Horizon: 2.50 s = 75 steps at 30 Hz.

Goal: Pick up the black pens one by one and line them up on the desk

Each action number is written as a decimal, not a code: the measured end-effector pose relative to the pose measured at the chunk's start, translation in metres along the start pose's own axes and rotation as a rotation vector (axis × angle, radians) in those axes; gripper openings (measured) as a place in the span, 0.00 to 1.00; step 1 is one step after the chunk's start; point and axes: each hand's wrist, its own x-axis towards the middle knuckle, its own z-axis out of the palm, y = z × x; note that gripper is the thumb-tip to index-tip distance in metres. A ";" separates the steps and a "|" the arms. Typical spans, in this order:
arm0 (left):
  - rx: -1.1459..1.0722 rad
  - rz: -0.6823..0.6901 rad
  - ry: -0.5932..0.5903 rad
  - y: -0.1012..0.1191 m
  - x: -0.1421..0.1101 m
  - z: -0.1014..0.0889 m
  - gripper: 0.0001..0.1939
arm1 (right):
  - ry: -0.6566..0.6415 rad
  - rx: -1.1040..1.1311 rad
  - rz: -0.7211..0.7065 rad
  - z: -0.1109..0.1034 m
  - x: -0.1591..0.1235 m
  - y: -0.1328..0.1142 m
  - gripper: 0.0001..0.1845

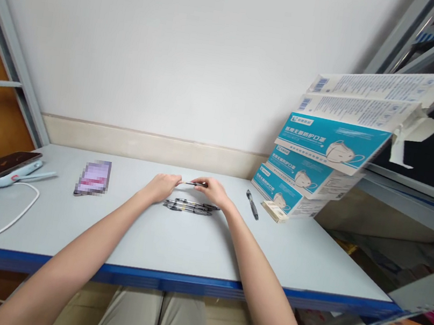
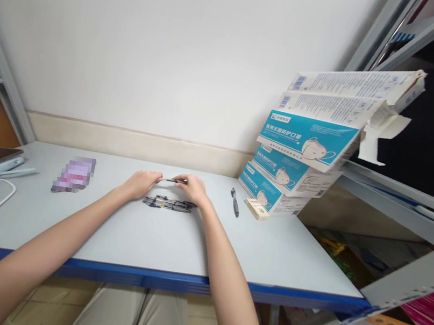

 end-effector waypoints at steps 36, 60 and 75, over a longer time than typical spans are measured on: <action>-0.088 0.027 -0.066 0.003 0.001 0.005 0.15 | -0.044 0.164 -0.065 -0.001 -0.003 -0.001 0.19; -0.108 -0.027 -0.016 -0.006 0.001 0.001 0.15 | 0.044 0.050 -0.091 -0.006 -0.002 0.004 0.12; -0.271 -0.021 0.149 -0.004 0.004 0.000 0.17 | 0.044 0.016 -0.108 -0.005 -0.001 0.004 0.09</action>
